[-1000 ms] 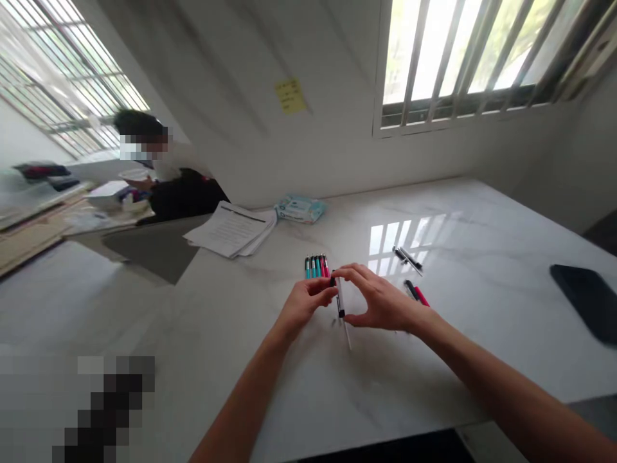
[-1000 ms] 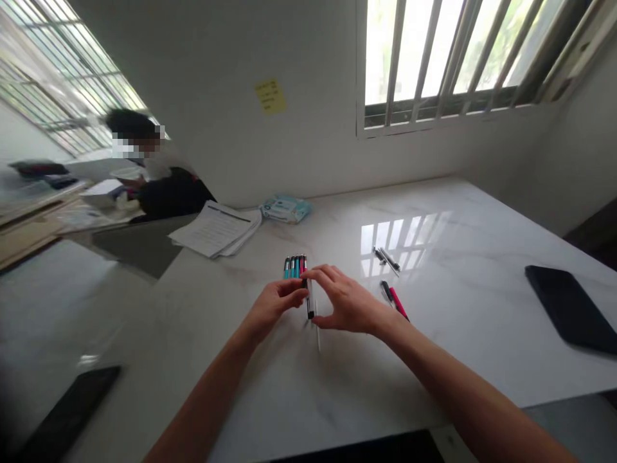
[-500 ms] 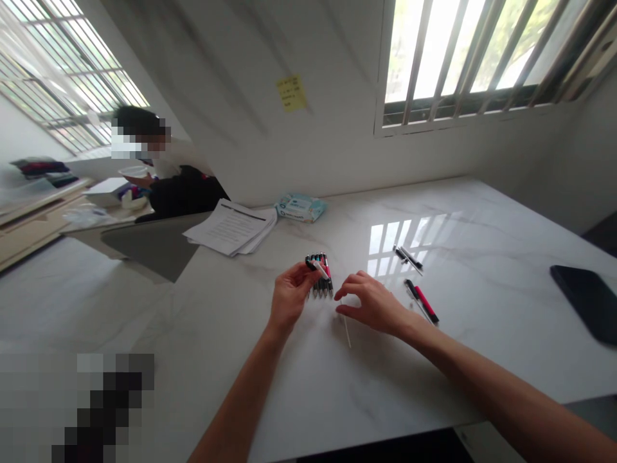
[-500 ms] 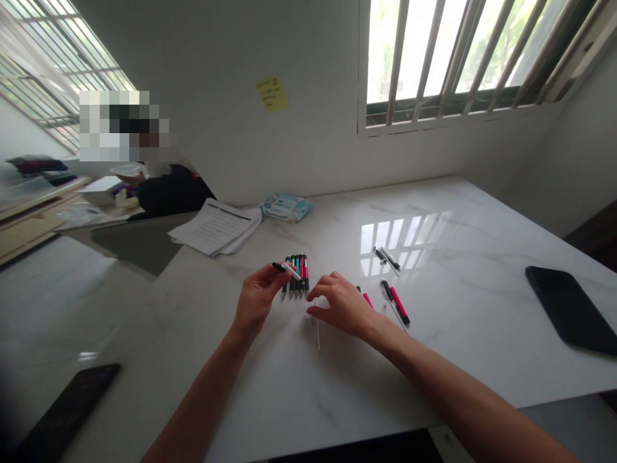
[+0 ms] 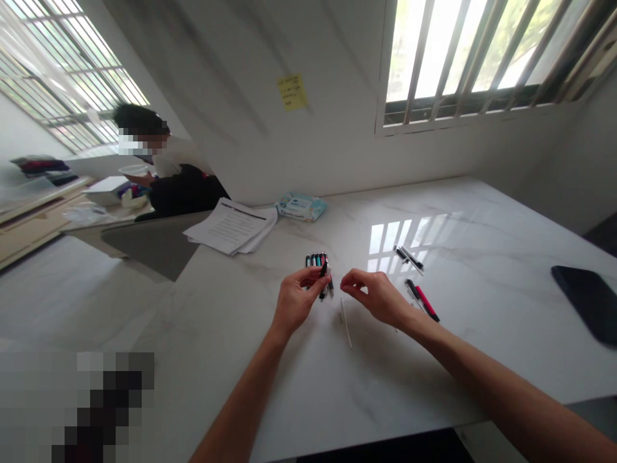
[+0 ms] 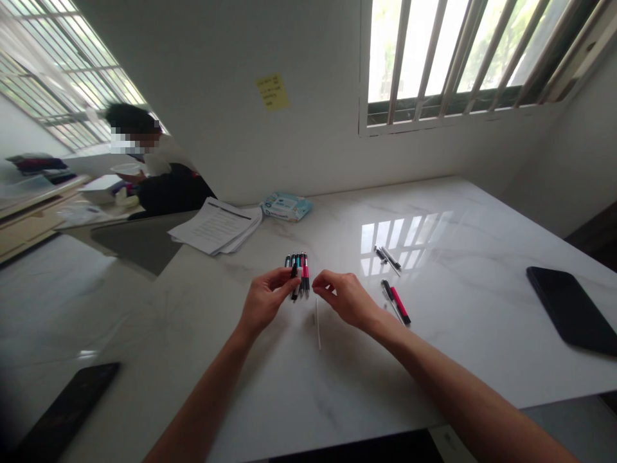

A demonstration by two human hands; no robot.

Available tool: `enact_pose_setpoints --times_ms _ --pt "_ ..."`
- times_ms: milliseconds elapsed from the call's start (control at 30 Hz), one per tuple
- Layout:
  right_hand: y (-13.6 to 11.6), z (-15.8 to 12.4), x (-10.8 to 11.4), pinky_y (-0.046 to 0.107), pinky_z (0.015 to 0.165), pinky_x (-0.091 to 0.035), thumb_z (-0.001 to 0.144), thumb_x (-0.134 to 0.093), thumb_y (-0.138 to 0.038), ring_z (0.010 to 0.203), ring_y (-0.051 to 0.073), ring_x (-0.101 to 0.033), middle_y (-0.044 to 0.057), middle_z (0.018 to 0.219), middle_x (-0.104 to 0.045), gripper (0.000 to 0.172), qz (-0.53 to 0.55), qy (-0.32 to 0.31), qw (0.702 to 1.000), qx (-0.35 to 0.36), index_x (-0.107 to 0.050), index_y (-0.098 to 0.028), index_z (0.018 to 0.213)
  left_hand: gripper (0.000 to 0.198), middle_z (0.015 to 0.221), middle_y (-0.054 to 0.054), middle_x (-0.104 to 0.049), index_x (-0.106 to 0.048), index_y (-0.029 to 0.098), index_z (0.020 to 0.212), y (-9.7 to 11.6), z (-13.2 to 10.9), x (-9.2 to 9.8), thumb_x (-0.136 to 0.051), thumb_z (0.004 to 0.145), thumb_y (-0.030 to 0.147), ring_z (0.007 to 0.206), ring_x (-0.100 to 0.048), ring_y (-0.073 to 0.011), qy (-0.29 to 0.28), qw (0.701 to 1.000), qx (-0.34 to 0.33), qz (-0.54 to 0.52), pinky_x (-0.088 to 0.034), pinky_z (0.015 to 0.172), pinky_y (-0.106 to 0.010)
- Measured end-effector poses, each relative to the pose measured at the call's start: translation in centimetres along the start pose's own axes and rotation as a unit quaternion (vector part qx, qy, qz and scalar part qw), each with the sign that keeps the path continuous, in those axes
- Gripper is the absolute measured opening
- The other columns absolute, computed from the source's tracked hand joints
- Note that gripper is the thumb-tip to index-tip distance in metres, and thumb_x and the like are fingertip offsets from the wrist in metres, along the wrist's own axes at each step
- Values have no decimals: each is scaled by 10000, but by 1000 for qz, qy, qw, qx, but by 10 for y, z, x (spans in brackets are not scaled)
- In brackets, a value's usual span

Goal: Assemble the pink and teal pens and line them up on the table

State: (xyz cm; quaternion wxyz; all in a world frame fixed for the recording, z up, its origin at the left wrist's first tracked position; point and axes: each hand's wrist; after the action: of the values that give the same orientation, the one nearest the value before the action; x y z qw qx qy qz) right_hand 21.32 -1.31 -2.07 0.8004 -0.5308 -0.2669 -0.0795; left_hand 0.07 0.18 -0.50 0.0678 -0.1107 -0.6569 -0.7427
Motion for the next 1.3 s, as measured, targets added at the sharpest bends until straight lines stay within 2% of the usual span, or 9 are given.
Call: enact_pose_setpoints --times_ms 167,333,500,667,900,1067,1167,1267,1300 --pt "4 3 8 287 755 -537 976 -654 -319 784 171 -710 16 897 -787 132 41 12 999 -15 -746 -230 1008 349 905 -89 -806 -815 164 1020 -2 -3 -1 -822 765 402 797 -734 -221 -54 998 9 35 -578 773 -316" --pt "5 4 6 293 782 -553 963 -676 -342 827 179 -710 50 959 -776 181 64 23 998 -2 -809 -236 1024 354 876 -83 -799 -818 170 1011 -1 -4 0 -824 768 427 795 -725 -215 -69 996 -1 56 -574 771 -311" --pt "6 7 9 285 728 -548 956 -685 -327 774 154 -672 50 934 -722 194 70 61 996 2 -821 -246 1067 357 902 -96 -798 -825 162 1012 3 -6 -1 -830 762 416 779 -705 -205 -74 996 18 52 -563 726 -295" --pt "5 6 9 296 778 -594 907 -729 -298 801 151 -681 42 935 -715 206 122 70 990 9 -801 -225 1085 329 895 -89 -802 -831 179 1024 5 -6 -1 -807 789 409 747 -702 -198 -101 993 -12 64 -546 667 -274" --pt "6 7 7 340 856 -624 864 -771 -297 889 192 -756 50 979 -783 194 196 55 979 -11 -760 -194 1027 252 920 -68 -810 -835 209 985 9 -7 -1 -788 819 392 815 -719 -216 -121 987 -43 95 -543 746 -285" --pt "4 6 6 351 855 -630 868 -761 -316 891 207 -771 54 950 -796 173 194 43 980 -14 -759 -189 986 229 919 -58 -810 -834 220 980 6 -7 0 -786 827 383 824 -721 -210 -123 986 -48 103 -531 766 -280" --pt "1 6 7 358 873 -624 897 -726 -313 907 204 -769 55 960 -798 203 185 39 982 -8 -752 -196 1060 259 910 -68 -807 -832 207 996 4 -7 -1 -784 826 396 794 -711 -205 -123 988 -35 91 -531 722 -277" --pt "-1 5 12 320 808 -609 918 -707 -285 846 182 -750 45 932 -787 164 122 58 991 3 -756 -202 1051 320 875 -77 -796 -825 184 1025 2 -5 -1 -817 786 396 745 -691 -191 -86 994 -12 61 -532 690 -276" --pt "-1 5 14 301 770 -596 919 -708 -267 802 171 -735 39 907 -782 125 82 47 995 12 -768 -206 1009 332 861 -77 -792 -823 178 1022 2 -5 -1 -830 769 394 730 -685 -186 -69 996 -6 49 -531 682 -276"
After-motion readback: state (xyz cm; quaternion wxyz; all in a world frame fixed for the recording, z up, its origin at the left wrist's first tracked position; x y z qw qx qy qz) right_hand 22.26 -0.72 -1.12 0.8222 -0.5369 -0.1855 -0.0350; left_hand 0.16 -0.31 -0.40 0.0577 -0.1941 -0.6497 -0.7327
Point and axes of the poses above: each hand's wrist, its own z-axis towards the middle knuckle, its own x-axis out of the back of the hand, y = z × x
